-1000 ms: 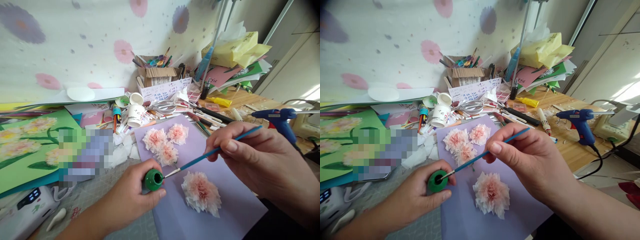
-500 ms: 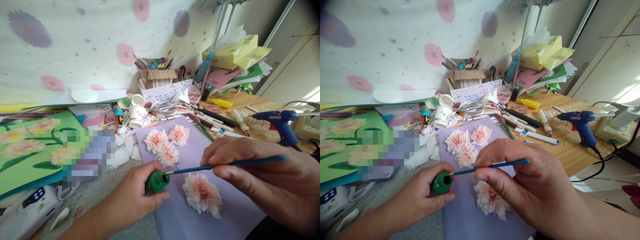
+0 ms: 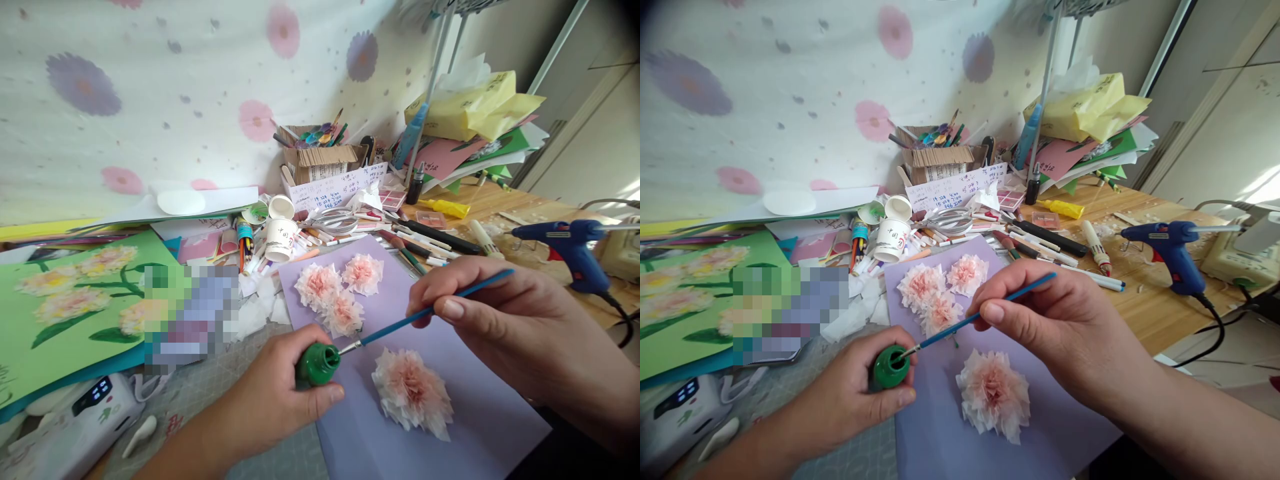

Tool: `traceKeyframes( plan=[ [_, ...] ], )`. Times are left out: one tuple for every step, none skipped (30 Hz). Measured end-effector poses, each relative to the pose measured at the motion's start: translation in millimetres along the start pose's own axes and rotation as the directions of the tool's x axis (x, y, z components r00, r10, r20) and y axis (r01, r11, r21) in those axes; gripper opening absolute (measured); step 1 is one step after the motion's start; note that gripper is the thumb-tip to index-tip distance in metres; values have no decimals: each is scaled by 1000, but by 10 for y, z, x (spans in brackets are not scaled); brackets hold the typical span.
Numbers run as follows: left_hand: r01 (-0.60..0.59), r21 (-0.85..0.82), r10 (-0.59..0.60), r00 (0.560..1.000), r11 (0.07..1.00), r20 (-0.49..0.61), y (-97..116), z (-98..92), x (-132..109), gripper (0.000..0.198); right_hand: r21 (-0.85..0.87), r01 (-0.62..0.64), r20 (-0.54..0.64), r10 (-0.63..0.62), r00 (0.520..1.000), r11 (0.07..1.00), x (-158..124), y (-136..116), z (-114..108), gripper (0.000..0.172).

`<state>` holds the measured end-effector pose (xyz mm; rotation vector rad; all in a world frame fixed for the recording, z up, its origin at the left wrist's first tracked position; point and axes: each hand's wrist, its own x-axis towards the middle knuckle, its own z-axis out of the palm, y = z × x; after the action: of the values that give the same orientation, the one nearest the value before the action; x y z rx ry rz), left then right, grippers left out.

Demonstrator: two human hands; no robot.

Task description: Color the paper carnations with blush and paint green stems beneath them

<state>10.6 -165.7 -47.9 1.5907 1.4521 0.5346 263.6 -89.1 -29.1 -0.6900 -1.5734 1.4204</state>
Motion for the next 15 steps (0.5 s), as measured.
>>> traceKeyframes(
  plan=[
    [1,-5,-1,1000,1000,-1,2,2,2,15,10,-9,-10,10,1000,1000,5,3,-6,3],
    [-3,-7,3,1000,1000,-6,2,5,5,15,17,-15,-20,15,1000,1000,8,3,-8,4],
    [-6,-8,6,1000,1000,-11,1,8,8,15,21,-16,-29,16,999,1000,11,2,-9,5],
    [-9,-6,9,1000,1000,-12,-2,11,10,15,22,-19,-34,19,999,1000,13,1,-9,5],
    [-10,-5,10,1000,1000,-13,-6,12,10,16,21,-20,-38,21,999,1000,13,0,-9,4],
    [-10,-3,10,1000,1000,-14,-10,13,8,16,17,-25,-39,25,999,1000,12,-1,-9,4],
    [-6,-3,6,1000,1000,-14,-16,12,5,16,11,-31,-39,32,999,999,11,-2,-11,4],
    [-4,-2,4,1000,1000,-14,-20,9,1,15,4,-38,-39,38,999,999,9,-2,-13,4],
    [-3,0,3,1000,1000,-14,-24,6,-4,16,-4,-46,-38,46,998,999,8,-2,-17,4],
    [-2,2,2,1000,1000,-14,-26,3,-7,16,-12,-53,-37,52,998,999,8,-3,-21,5],
    [1,2,-1,1000,1000,-14,-25,0,-10,16,-18,-59,-39,58,998,998,8,-6,-26,6],
    [3,2,-3,1000,1000,-13,-23,-2,-10,16,-21,-62,-45,61,997,998,11,-9,-31,7],
    [7,-1,-7,1000,1000,-11,-18,-2,-9,17,-20,-64,-54,63,997,998,15,-15,-37,9],
    [7,0,-7,1000,1000,-12,-13,-1,-6,17,-16,-68,-68,67,995,998,22,-21,-43,11],
    [10,-1,-10,1000,1000,-13,-6,0,-3,16,-6,-72,-86,72,994,997,31,-27,-52,12]
  ],
)
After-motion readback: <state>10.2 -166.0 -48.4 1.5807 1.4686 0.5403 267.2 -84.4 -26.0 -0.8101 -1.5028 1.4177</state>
